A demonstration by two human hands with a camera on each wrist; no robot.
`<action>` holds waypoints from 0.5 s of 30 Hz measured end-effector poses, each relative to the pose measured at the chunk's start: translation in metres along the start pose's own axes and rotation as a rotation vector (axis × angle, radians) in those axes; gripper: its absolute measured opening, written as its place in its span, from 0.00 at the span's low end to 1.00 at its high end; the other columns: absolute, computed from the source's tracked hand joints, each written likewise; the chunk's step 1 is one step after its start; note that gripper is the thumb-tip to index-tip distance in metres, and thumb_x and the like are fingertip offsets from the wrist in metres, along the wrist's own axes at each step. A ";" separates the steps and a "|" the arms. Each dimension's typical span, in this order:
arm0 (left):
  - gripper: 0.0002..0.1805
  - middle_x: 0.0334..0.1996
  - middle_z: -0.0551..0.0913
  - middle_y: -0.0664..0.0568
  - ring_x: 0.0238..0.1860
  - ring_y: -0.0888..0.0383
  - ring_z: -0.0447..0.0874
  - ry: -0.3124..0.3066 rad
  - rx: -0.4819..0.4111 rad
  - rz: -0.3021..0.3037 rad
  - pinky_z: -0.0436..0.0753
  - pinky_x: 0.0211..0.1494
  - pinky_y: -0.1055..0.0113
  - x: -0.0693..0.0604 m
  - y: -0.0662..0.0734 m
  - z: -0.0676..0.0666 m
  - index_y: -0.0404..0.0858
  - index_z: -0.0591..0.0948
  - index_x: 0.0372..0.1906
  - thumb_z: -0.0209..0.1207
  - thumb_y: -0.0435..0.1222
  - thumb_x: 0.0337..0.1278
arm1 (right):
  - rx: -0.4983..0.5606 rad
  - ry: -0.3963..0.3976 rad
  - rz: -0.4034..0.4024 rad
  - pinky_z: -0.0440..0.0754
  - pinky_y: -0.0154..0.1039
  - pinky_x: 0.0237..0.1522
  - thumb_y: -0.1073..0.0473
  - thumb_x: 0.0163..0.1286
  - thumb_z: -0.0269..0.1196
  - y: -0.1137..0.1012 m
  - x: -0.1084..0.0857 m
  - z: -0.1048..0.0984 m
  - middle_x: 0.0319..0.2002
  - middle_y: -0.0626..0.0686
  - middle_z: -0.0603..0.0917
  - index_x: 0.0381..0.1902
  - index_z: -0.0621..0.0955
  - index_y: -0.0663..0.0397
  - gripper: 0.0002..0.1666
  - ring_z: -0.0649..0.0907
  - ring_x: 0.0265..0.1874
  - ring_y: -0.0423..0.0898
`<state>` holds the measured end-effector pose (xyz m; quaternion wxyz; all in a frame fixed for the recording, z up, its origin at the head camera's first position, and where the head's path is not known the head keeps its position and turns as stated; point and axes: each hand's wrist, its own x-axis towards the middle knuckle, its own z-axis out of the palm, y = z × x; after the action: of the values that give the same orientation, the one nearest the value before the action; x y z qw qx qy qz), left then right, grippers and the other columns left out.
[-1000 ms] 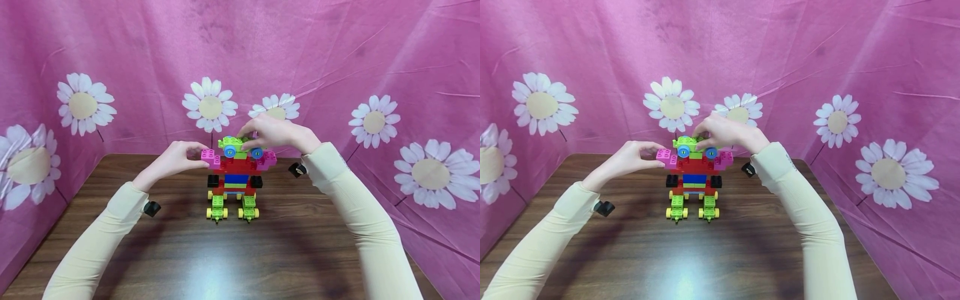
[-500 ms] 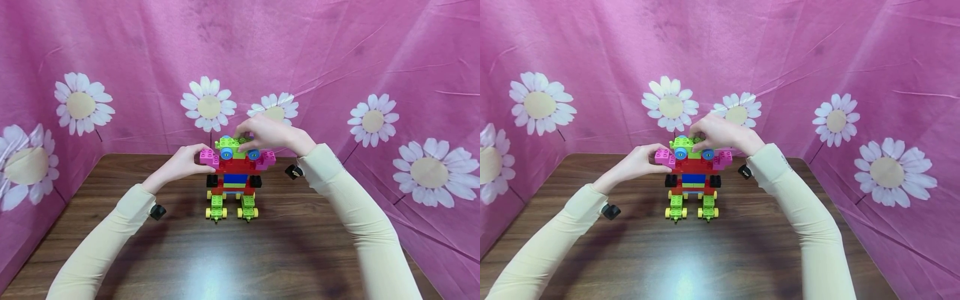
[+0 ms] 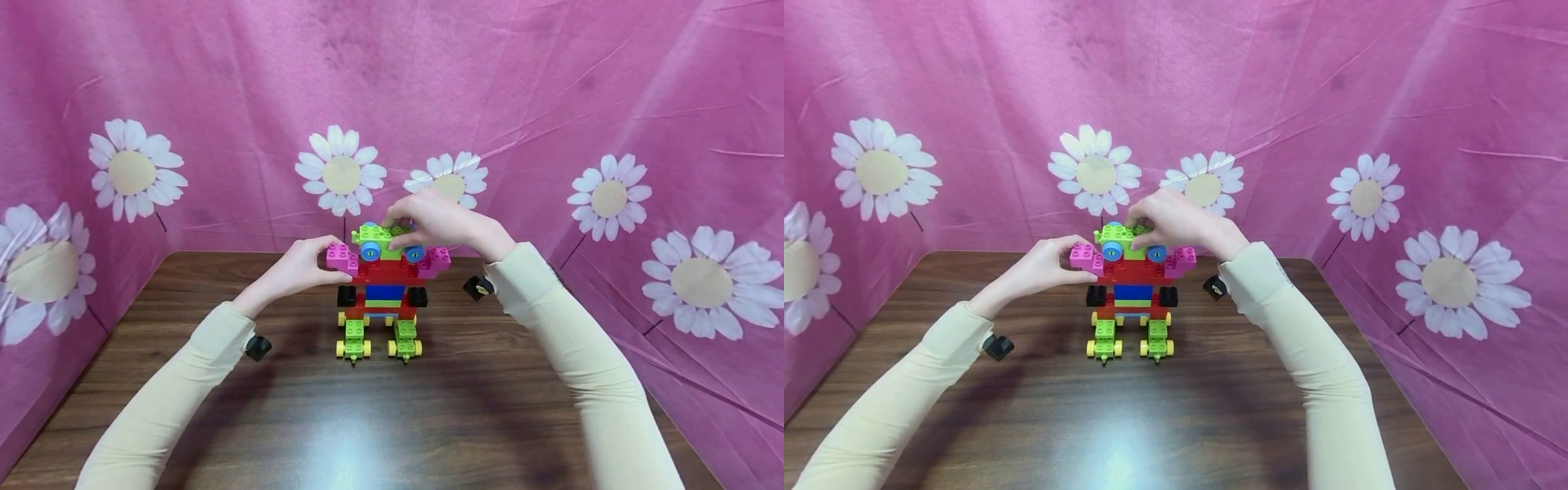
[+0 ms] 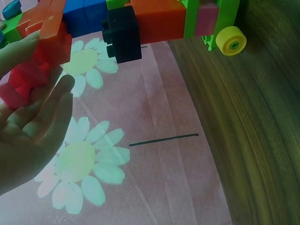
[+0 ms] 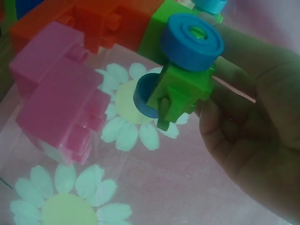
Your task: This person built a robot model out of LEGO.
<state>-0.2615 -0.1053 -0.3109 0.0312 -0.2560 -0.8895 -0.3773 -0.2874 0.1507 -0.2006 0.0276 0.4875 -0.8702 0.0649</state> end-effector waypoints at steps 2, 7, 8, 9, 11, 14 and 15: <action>0.23 0.37 0.86 0.51 0.37 0.56 0.80 0.004 0.003 0.002 0.82 0.44 0.64 0.000 0.000 0.000 0.40 0.79 0.49 0.73 0.44 0.50 | -0.007 0.009 -0.011 0.84 0.39 0.41 0.51 0.60 0.72 0.000 0.000 0.000 0.35 0.49 0.89 0.41 0.87 0.53 0.15 0.85 0.32 0.42; 0.22 0.36 0.86 0.51 0.36 0.57 0.79 0.016 0.020 0.009 0.81 0.42 0.64 0.000 0.002 0.001 0.40 0.80 0.48 0.73 0.43 0.49 | -0.025 0.011 -0.017 0.81 0.37 0.37 0.50 0.59 0.73 -0.002 0.000 -0.001 0.33 0.48 0.88 0.40 0.86 0.52 0.15 0.82 0.30 0.42; 0.23 0.36 0.86 0.51 0.36 0.57 0.79 0.016 0.020 0.009 0.81 0.42 0.64 0.000 0.002 0.001 0.40 0.80 0.48 0.73 0.43 0.50 | -0.029 0.013 -0.021 0.80 0.36 0.36 0.50 0.59 0.73 -0.002 0.000 -0.001 0.33 0.48 0.88 0.40 0.86 0.52 0.15 0.81 0.29 0.42; 0.23 0.36 0.86 0.51 0.36 0.57 0.79 0.016 0.020 0.008 0.81 0.42 0.64 0.000 0.002 0.001 0.40 0.80 0.49 0.73 0.43 0.50 | -0.033 0.014 -0.025 0.80 0.36 0.35 0.50 0.59 0.73 -0.001 0.000 -0.001 0.32 0.48 0.88 0.40 0.86 0.52 0.15 0.81 0.29 0.42; 0.23 0.36 0.86 0.51 0.36 0.57 0.79 0.016 0.019 0.005 0.81 0.42 0.64 0.000 0.002 0.001 0.40 0.80 0.49 0.73 0.43 0.50 | -0.043 0.020 -0.039 0.79 0.36 0.34 0.51 0.60 0.73 0.000 0.001 0.000 0.32 0.48 0.87 0.39 0.86 0.52 0.14 0.80 0.28 0.42; 0.23 0.37 0.86 0.51 0.36 0.56 0.80 0.018 0.014 0.001 0.81 0.43 0.64 0.000 0.001 0.001 0.40 0.80 0.49 0.73 0.43 0.50 | -0.049 0.023 -0.052 0.79 0.36 0.34 0.51 0.60 0.72 0.001 0.001 0.002 0.32 0.49 0.88 0.40 0.86 0.53 0.14 0.79 0.28 0.42; 0.23 0.37 0.86 0.51 0.37 0.57 0.80 0.020 0.012 0.000 0.81 0.43 0.64 0.000 0.001 0.002 0.40 0.80 0.49 0.73 0.43 0.50 | -0.038 0.013 -0.050 0.79 0.36 0.35 0.51 0.61 0.72 0.001 0.001 0.002 0.33 0.49 0.88 0.41 0.86 0.54 0.14 0.79 0.28 0.42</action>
<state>-0.2606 -0.1037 -0.3116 0.0415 -0.2519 -0.8915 -0.3743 -0.2886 0.1505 -0.2026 0.0441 0.5083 -0.8585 0.0510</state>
